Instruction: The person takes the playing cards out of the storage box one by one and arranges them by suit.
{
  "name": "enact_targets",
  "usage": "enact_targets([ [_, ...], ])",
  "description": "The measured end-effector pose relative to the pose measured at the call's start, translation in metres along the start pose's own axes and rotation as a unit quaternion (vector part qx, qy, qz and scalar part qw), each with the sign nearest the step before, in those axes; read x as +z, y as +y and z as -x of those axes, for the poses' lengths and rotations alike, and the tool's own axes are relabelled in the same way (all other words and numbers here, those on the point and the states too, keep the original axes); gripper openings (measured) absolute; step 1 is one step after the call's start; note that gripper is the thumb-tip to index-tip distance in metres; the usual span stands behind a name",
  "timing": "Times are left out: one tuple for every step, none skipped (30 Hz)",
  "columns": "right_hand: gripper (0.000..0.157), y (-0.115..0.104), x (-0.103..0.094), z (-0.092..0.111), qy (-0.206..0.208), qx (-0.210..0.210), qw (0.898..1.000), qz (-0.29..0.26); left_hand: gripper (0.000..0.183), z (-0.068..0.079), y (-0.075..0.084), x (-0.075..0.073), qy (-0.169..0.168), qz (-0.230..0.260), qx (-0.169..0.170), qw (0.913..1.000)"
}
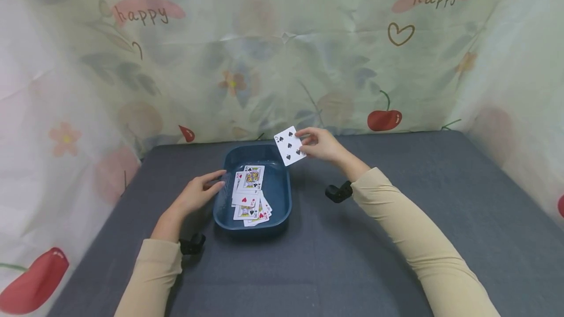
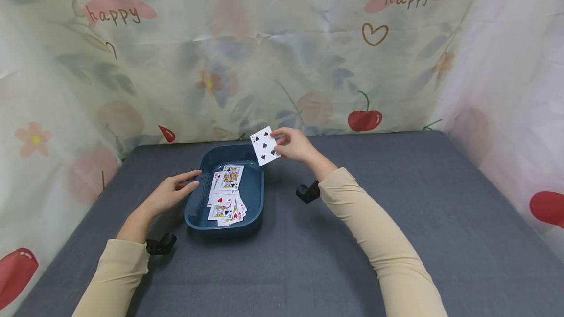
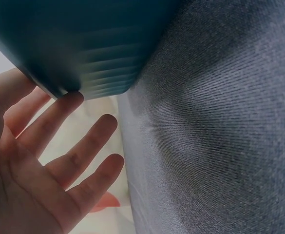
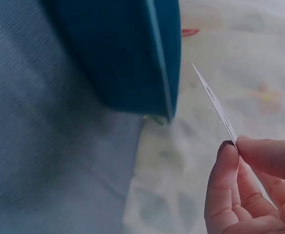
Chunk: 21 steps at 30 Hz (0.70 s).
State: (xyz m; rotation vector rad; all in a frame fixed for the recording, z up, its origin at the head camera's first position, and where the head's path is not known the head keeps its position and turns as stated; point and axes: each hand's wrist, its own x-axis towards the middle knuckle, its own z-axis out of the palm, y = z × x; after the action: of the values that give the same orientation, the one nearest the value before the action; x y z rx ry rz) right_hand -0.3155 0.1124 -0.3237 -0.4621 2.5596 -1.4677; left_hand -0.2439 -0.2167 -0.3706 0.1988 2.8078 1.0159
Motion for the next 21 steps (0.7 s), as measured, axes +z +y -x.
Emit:
enact_targets([
  [0.041, 0.004, -0.002, 0.001, 0.005, 0.002, 1.0, -0.003, 0.049, 0.0, 0.0, 0.0, 0.0, 0.0, 0.0, 1.0],
  [0.041, 0.007, -0.004, 0.002, 0.01, 0.004, 1.0, -0.006, 0.049, 0.0, -0.001, 0.0, 0.001, 0.001, -0.001, 1.0],
  [0.042, 0.012, -0.005, 0.002, 0.015, 0.005, 1.0, -0.005, 0.049, 0.0, -0.001, 0.0, 0.002, 0.002, 0.0, 1.0],
  [0.042, 0.016, -0.006, 0.003, 0.02, 0.006, 1.0, -0.004, 0.049, 0.0, -0.001, 0.001, 0.002, 0.002, 0.0, 1.0],
  [0.042, 0.02, -0.008, 0.003, 0.026, 0.008, 1.0, -0.005, 0.049, 0.0, -0.001, 0.001, 0.002, 0.002, 0.001, 1.0],
  [0.043, 0.025, -0.009, 0.003, 0.031, 0.01, 0.999, -0.006, 0.049, 0.0, -0.002, 0.001, 0.003, 0.002, 0.001, 1.0],
  [0.043, 0.03, -0.01, 0.003, 0.038, 0.013, 0.999, -0.008, 0.049, 0.0, -0.002, 0.001, 0.002, 0.001, 0.001, 1.0],
  [0.043, 0.035, -0.011, 0.003, 0.042, 0.013, 0.999, -0.011, 0.049, 0.0, -0.002, 0.001, 0.002, 0.002, 0.001, 1.0],
  [0.043, 0.039, -0.012, 0.003, 0.049, 0.017, 0.999, -0.015, 0.049, -0.001, -0.002, 0.001, 0.001, 0.002, 0.001, 1.0],
  [0.043, 0.043, -0.012, 0.002, 0.055, 0.02, 0.998, -0.021, 0.05, 0.0, -0.002, 0.002, 0.001, 0.002, -0.001, 1.0],
  [0.043, 0.047, -0.013, 0.002, 0.061, 0.021, 0.998, -0.028, 0.05, 0.0, -0.003, 0.002, 0.0, 0.003, -0.002, 1.0],
  [0.043, 0.052, -0.014, 0.002, 0.065, 0.022, 0.997, -0.03, 0.05, 0.0, -0.003, 0.002, 0.0, 0.003, -0.002, 1.0],
  [0.043, 0.055, -0.015, 0.001, 0.07, 0.023, 0.997, -0.03, 0.05, 0.0, -0.003, 0.002, -0.001, 0.004, -0.003, 1.0],
  [0.043, 0.058, -0.016, 0.001, 0.072, 0.025, 0.997, -0.03, 0.05, 0.0, -0.003, 0.002, 0.0, 0.004, -0.003, 1.0],
  [0.043, 0.061, -0.017, 0.001, 0.075, 0.031, 0.996, -0.03, 0.05, 0.0, -0.003, 0.002, 0.001, 0.005, -0.002, 1.0],
  [0.042, 0.064, -0.018, 0.001, 0.075, 0.034, 0.996, -0.028, 0.05, 0.0, -0.003, 0.003, 0.002, 0.004, -0.002, 1.0],
  [0.043, 0.066, -0.018, 0.001, 0.075, 0.038, 0.996, -0.029, 0.05, 0.0, -0.003, 0.003, 0.003, 0.004, -0.001, 1.0],
  [0.043, 0.068, -0.019, 0.002, 0.073, 0.043, 0.996, -0.03, 0.05, 0.0, -0.003, 0.003, 0.003, 0.003, -0.001, 1.0],
  [0.043, 0.07, -0.019, 0.001, 0.072, 0.048, 0.996, -0.033, 0.05, 0.0, -0.003, 0.003, 0.004, 0.002, -0.003, 1.0],
  [0.043, 0.072, -0.019, 0.001, 0.072, 0.053, 0.995, -0.038, 0.05, 0.0, -0.002, 0.003, 0.004, 0.003, -0.004, 1.0],
  [0.043, 0.074, -0.019, 0.0, 0.072, 0.061, 0.995, -0.039, 0.05, 0.0, -0.002, 0.003, 0.004, 0.003, -0.005, 1.0],
])
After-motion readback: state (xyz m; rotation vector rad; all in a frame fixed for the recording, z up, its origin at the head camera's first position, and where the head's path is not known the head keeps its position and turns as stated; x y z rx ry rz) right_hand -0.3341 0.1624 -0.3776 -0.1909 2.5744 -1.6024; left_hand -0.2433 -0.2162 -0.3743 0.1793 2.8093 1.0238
